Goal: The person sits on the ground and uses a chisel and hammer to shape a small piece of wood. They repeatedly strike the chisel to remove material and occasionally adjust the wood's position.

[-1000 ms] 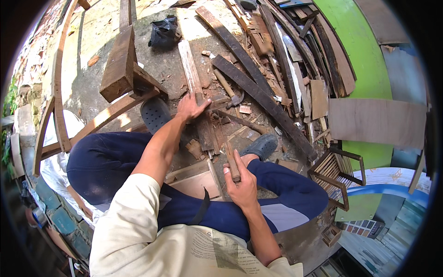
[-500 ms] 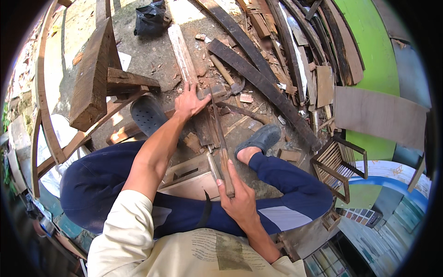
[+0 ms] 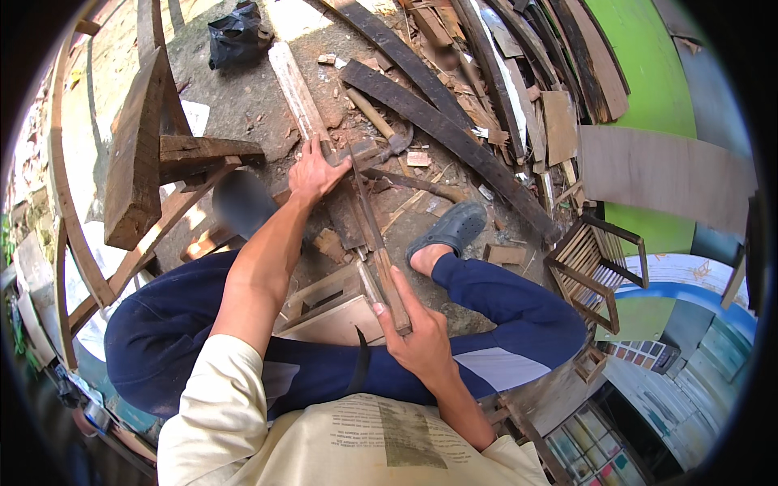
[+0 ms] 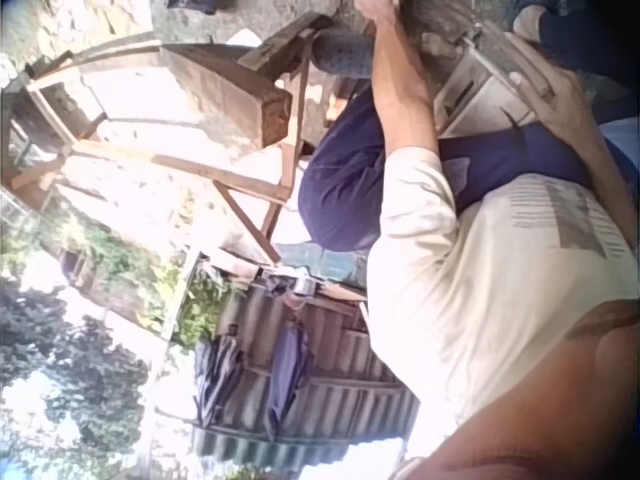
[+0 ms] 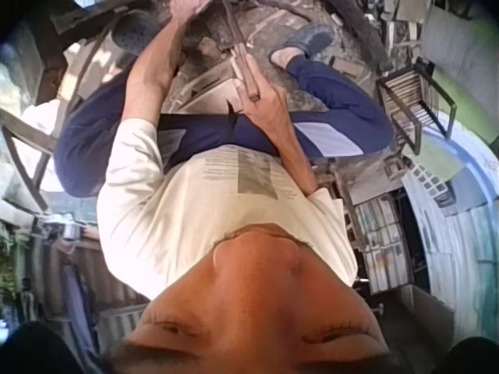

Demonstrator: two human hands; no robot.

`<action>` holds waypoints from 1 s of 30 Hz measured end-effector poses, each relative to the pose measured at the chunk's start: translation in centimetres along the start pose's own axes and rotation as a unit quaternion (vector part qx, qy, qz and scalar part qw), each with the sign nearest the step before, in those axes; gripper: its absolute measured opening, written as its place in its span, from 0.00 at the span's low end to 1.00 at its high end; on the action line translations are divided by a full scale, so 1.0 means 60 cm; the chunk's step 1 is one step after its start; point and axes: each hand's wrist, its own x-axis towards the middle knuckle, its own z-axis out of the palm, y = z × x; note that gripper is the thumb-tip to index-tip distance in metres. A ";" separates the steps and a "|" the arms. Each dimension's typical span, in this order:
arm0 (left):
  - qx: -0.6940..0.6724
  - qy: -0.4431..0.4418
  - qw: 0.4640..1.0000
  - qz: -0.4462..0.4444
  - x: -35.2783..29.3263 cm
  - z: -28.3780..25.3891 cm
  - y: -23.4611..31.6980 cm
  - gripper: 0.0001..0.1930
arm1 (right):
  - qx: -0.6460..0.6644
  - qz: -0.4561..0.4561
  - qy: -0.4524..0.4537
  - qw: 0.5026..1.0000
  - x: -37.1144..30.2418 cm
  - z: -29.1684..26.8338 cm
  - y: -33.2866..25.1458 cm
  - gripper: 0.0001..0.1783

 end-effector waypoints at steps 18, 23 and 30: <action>0.001 0.011 1.000 0.001 0.001 -0.003 0.005 0.58 | 0.013 0.057 0.015 0.998 0.097 0.045 0.037 0.31; 0.002 0.005 1.000 -0.005 0.002 -0.012 0.009 0.58 | 0.038 -0.023 0.071 0.997 0.035 0.033 0.026 0.31; 0.001 0.000 1.000 -0.011 0.001 -0.014 0.013 0.57 | 0.019 0.119 -0.023 0.992 0.107 0.027 0.017 0.32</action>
